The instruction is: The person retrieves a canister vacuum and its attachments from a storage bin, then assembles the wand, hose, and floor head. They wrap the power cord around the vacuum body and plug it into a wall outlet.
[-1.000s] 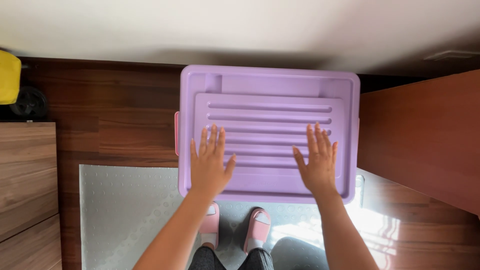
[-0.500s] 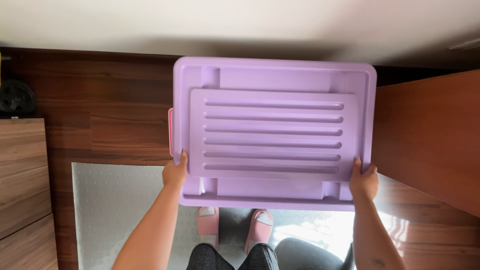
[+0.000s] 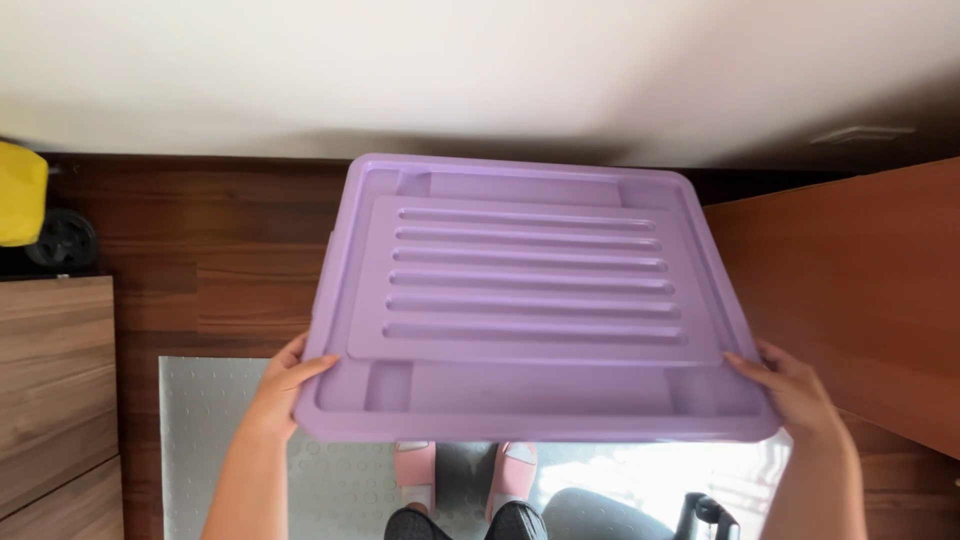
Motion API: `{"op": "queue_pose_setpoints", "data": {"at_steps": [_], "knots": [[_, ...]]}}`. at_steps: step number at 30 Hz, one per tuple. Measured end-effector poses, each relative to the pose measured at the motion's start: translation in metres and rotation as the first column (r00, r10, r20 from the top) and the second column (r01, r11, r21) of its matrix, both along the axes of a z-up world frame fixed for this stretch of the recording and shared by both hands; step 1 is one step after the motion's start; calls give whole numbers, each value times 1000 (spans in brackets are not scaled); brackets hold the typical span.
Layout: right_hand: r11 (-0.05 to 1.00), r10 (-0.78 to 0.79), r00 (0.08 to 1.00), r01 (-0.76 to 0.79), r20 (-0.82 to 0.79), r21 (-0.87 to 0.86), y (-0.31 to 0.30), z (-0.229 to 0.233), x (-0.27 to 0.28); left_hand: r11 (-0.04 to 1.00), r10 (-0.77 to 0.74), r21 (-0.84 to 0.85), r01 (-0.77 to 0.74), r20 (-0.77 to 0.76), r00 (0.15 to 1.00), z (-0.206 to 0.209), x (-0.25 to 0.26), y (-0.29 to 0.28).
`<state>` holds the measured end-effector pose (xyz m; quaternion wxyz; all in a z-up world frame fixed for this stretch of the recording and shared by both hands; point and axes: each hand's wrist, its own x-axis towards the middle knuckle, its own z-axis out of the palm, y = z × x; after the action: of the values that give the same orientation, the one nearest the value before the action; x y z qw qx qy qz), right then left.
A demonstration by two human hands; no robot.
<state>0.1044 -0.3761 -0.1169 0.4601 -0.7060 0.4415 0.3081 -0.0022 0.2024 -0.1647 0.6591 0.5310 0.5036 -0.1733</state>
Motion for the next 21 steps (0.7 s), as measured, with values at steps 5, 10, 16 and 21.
{"op": "queue_pose_setpoints", "data": {"at_steps": [5,10,16,21], "knots": [[927,-277,922,182,272,328,-67,-23,-9,982,-49,-153,108,349,936,65,43,-9],[804,-589,742,498,322,325,-20,27,40,944,310,-200,-262,271,911,91,113,-35],[561,-826,512,703,237,437,17,21,107,851,525,-158,-501,215,824,69,168,-45],[599,-798,519,628,305,498,-10,-68,143,839,543,-136,-527,291,788,11,179,-34]]}}
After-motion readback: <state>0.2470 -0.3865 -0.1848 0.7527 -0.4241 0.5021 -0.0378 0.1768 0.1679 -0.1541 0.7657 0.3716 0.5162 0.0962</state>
